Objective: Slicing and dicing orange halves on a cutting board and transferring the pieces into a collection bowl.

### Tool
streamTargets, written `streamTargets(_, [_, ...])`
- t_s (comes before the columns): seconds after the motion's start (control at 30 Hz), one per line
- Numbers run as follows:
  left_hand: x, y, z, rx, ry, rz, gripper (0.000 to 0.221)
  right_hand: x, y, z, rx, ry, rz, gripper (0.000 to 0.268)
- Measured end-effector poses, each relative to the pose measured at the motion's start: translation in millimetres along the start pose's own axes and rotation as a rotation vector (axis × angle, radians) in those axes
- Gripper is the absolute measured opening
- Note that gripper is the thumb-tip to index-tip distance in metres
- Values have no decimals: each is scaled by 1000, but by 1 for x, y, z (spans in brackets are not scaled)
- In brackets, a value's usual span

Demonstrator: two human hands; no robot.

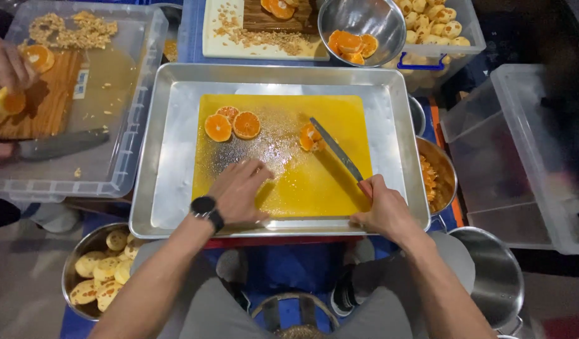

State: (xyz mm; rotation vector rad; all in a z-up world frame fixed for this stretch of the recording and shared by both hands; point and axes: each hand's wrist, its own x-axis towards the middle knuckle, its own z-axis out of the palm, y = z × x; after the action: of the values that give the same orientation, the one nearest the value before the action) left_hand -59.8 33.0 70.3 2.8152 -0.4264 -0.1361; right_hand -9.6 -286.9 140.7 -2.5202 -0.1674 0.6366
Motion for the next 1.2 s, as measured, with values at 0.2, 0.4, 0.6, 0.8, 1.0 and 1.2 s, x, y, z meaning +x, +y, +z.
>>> streamTargets(0.2, [-37,-11,0,182,-123,40,59,9,12,4,11,14,18,54])
streamTargets(0.4, [-44,-14,14,191,26,13,36,13,6,7,-106,38,-2,47])
streamTargets(0.6, [-43,-18,19,202,43,-67,30,20,7,13,-55,107,48,45])
streamTargets(0.8, [-38,-19,9,146,84,-136,35,12,-3,13,-109,133,19,43])
streamTargets(1.0, [25,-38,-24,62,292,-334,47,19,-17,45,22,73,-174,35])
streamTargets(1.2, [112,-98,5,245,130,-465,77,50,-6,58,83,-20,4,38])
